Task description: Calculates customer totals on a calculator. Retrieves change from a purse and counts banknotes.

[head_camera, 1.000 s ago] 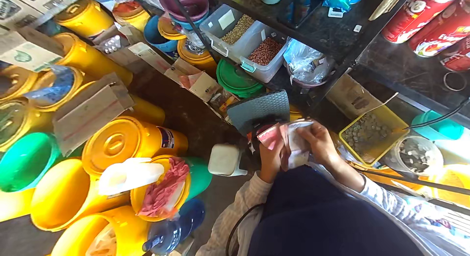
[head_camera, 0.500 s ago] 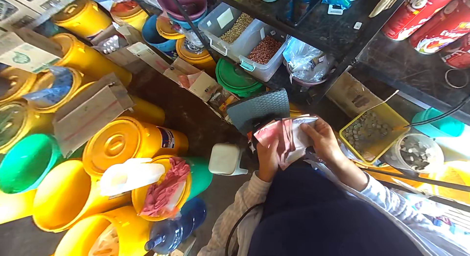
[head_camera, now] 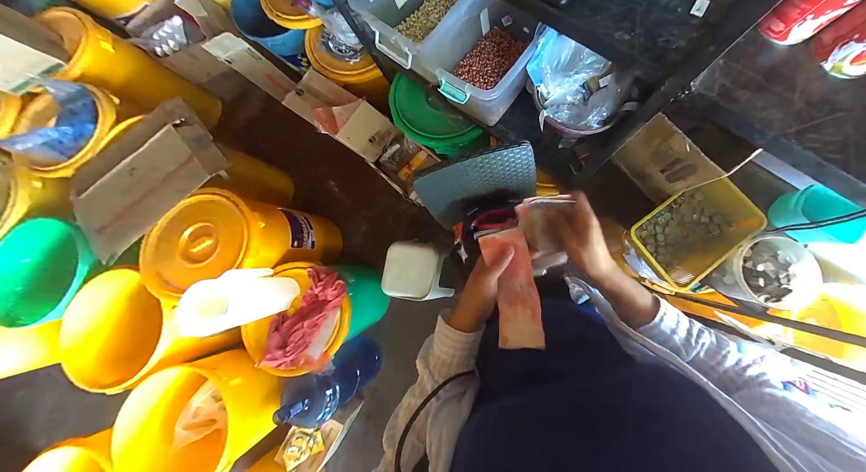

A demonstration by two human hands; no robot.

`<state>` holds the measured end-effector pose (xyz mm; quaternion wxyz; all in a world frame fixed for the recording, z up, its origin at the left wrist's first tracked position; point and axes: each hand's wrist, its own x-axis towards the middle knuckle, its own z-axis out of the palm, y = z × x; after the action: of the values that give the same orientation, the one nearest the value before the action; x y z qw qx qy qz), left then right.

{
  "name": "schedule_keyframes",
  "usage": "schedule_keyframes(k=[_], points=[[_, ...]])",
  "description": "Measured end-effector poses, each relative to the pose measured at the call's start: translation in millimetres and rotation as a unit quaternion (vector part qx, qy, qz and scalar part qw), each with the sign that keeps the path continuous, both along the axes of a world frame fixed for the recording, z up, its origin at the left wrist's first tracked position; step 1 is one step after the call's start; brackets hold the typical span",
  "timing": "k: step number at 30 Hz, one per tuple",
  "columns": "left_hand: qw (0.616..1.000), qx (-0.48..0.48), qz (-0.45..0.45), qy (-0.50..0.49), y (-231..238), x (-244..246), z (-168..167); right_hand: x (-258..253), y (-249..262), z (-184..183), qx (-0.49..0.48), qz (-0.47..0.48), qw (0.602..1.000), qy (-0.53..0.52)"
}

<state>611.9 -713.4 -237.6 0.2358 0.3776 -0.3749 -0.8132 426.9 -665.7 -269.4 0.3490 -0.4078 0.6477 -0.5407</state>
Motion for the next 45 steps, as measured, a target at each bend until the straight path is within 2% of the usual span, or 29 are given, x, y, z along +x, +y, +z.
schedule_keyframes(k=[1, 3, 6, 11, 15, 18, 22, 24, 26, 28, 30, 33, 36, 38, 40, 41, 43, 45], points=[[1.000, 0.019, -0.005, -0.008, 0.0, -1.1, -5.1, 13.0, -3.3, -4.7, 0.002, 0.043, 0.999, -0.006], [0.997, 0.031, 0.058, -0.028, 1.6, -2.6, -29.5, 38.5, -12.2, -17.2, -0.010, 0.095, 0.995, -0.028], [0.979, 0.002, 0.187, -0.082, 2.8, 9.7, -65.4, 60.2, -18.3, -33.5, 0.025, 0.091, 0.995, -0.017], [0.949, -0.007, 0.267, -0.167, 5.0, 29.3, -73.4, 81.0, -14.8, -51.8, 0.146, 0.217, 0.964, 0.048], [0.945, -0.030, 0.273, -0.178, -1.0, 48.3, -100.2, 69.4, -36.5, -71.2, 0.125, 0.187, 0.974, 0.036], [0.928, -0.067, 0.279, -0.238, -10.4, 74.9, -122.8, 35.1, -68.5, -133.9, 0.103, 0.173, 0.977, 0.072], [0.911, -0.181, 0.228, -0.293, -16.2, 115.5, -161.1, 4.8, -109.2, -234.6, 0.236, 0.246, 0.930, 0.137], [0.911, -0.226, 0.178, -0.296, -21.7, 125.0, -170.7, 6.2, -123.9, -267.1, 0.304, 0.289, 0.891, 0.173], [0.901, -0.238, 0.121, -0.341, -26.0, 128.9, -175.5, 13.4, -135.9, -274.4, 0.397, 0.322, 0.831, 0.217], [0.890, -0.235, 0.059, -0.386, -30.5, 129.6, -175.8, 24.5, -148.8, -265.0, 0.500, 0.337, 0.768, 0.216], [0.881, -0.222, -0.004, -0.419, -36.7, 121.4, -173.3, 31.4, -155.3, -259.5, 0.552, 0.334, 0.735, 0.208], [0.878, -0.230, -0.067, -0.414, -46.1, 106.8, -180.5, 39.5, -155.3, -244.6, 0.553, 0.303, 0.752, 0.191], [0.874, -0.231, -0.124, -0.409, -59.0, 92.4, -183.8, 32.7, -143.6, -213.8, 0.511, 0.224, 0.811, 0.175], [0.879, -0.193, -0.166, -0.404, -71.0, 80.7, -185.1, 8.9, -127.4, -188.9, 0.511, 0.127, 0.832, 0.175], [0.881, -0.170, -0.188, -0.400, -80.3, 65.9, -184.1, -31.9, -108.8, -205.2, 0.518, 0.045, 0.842, 0.144], [0.878, -0.155, -0.201, -0.405, -83.6, 57.5, -182.5, -53.5, -99.5, -227.5, 0.511, 0.046, 0.848, 0.132], [0.878, -0.156, -0.210, -0.402, -84.7, 37.2, -178.8, -86.3, -85.6, -275.4, 0.479, 0.151, 0.853, 0.142], [0.867, -0.187, -0.238, -0.397, -80.5, 17.0, -178.0, -101.0, -85.8, -293.9, 0.461, 0.274, 0.823, 0.189]])
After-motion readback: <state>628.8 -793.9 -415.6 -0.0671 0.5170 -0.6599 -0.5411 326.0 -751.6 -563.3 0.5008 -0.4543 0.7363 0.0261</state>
